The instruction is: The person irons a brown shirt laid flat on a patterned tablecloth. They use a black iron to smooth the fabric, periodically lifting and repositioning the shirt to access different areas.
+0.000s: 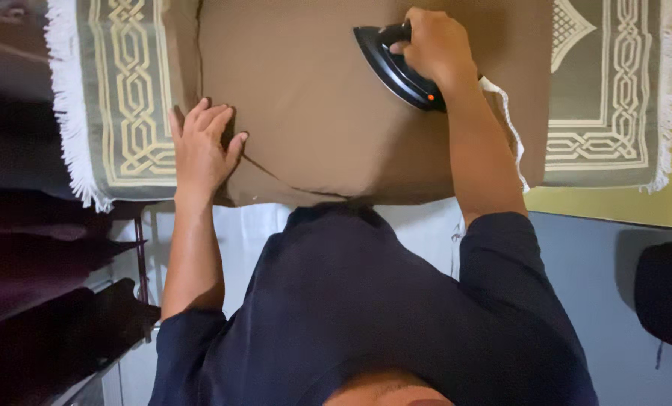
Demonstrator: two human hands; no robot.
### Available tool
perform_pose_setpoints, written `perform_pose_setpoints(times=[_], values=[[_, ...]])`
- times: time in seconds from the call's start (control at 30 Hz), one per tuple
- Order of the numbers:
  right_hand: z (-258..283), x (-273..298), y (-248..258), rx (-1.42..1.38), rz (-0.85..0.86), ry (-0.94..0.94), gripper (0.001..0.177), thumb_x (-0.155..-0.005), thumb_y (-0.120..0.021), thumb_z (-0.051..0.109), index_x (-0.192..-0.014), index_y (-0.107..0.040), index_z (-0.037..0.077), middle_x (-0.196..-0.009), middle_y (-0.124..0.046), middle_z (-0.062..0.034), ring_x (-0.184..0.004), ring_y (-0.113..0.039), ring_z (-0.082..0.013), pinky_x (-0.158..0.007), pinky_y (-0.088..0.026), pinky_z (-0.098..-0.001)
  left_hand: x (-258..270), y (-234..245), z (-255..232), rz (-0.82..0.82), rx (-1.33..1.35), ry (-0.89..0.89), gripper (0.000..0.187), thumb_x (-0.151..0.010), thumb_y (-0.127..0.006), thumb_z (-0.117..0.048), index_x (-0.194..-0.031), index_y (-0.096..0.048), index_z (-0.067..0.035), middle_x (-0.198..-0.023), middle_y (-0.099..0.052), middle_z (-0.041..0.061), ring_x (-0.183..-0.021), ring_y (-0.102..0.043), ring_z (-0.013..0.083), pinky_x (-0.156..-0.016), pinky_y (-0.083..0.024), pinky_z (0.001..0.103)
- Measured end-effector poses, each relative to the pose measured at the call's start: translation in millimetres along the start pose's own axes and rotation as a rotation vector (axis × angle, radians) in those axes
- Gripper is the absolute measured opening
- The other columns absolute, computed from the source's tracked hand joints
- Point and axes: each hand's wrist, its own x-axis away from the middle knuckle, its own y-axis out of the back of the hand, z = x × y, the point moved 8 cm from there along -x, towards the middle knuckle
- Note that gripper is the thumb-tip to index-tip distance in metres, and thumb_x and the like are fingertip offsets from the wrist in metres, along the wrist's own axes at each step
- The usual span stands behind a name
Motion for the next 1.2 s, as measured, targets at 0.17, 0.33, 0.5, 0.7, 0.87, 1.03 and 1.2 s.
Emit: perform_pose_setpoints(times=[0.17,0.33,0.5,0.7,0.87,1.03,1.2], values=[[52.3,1.1,-6.7,0.031,-0.01,0.252,0.034,-0.085,-0.084,0.035,-0.104,-0.072,0.009,-0.09,-0.073,-0.0155,-0.087,-0.069,-0.0405,-0.07,-0.051,-0.0535,11.8,-3.3,17.3,-0.046,0.129,-0.036,0.041,-0.093,-0.082,-0.023,-0.127,-0.069,-0.006,-0.139,-0.064,0.011,-0.14,-0.052,0.0381,-0.12,-0.027,0.067],[121.7,21.0,-18.3,0.029,0.074,0.48,0.034,-0.085,-0.084,0.036,-0.104,-0.071,0.011,-0.089,-0.073,-0.0159,-0.086,-0.069,-0.0414,-0.07,-0.051,-0.0538,16.5,-0.4,20.3,-0.115,0.203,-0.033,0.045,-0.095,-0.076,-0.015,-0.137,-0.063,-0.006,-0.14,-0.063,0.015,-0.139,-0.052,0.0396,-0.121,-0.028,0.066],[175.2,23.1,-39.7,0.112,0.139,0.5,0.035,-0.088,-0.081,0.039,-0.101,-0.068,0.01,-0.085,-0.073,-0.0161,-0.08,-0.07,-0.0415,-0.065,-0.051,-0.053,15.6,1.8,28.7,-0.143,0.321,0.029,0.043,-0.108,-0.055,-0.011,-0.15,-0.052,-0.004,-0.144,-0.061,0.019,-0.14,-0.053,0.0403,-0.126,-0.031,0.056],[197.6,58.4,-53.3,0.086,0.262,0.539,0.036,-0.084,-0.08,0.041,-0.099,-0.066,0.011,-0.081,-0.072,-0.0155,-0.078,-0.071,-0.0395,-0.062,-0.052,-0.0512,18.3,2.3,29.7,-0.136,0.378,0.068,0.048,-0.116,-0.042,-0.018,-0.159,-0.039,0.002,-0.144,-0.061,0.021,-0.137,-0.056,0.0401,-0.125,-0.03,0.052],[173.9,101.7,-34.7,0.055,0.282,0.504,0.035,-0.088,-0.076,0.043,-0.099,-0.067,0.011,-0.078,-0.072,-0.0142,-0.076,-0.071,-0.0373,-0.064,-0.052,-0.0493,15.6,-1.3,33.1,-0.134,0.432,0.106,0.046,-0.117,-0.044,-0.023,-0.156,-0.044,0.002,-0.142,-0.062,0.021,-0.132,-0.056,0.0389,-0.117,-0.039,0.045],[108.8,105.1,-22.5,0.055,0.328,0.226,0.037,-0.092,-0.073,0.042,-0.102,-0.065,0.008,-0.08,-0.071,-0.0164,-0.073,-0.073,-0.0351,-0.065,-0.054,-0.0473,9.2,-5.1,27.3,-0.118,0.27,0.203,0.046,-0.118,-0.046,-0.029,-0.151,-0.051,0.003,-0.134,-0.065,0.021,-0.128,-0.056,0.0397,-0.121,-0.03,0.054],[25.7,94.9,6.3,-0.003,0.022,0.014,0.037,-0.09,-0.079,0.035,-0.102,-0.066,0.003,-0.087,-0.073,-0.0208,-0.083,-0.07,-0.0432,-0.072,-0.053,-0.0528,-10.9,-11.5,10.2,-0.006,0.046,0.48,0.054,-0.11,-0.044,-0.041,-0.146,-0.052,-0.002,-0.14,-0.058,0.021,-0.138,-0.047,0.0378,-0.114,0.004,0.07]])
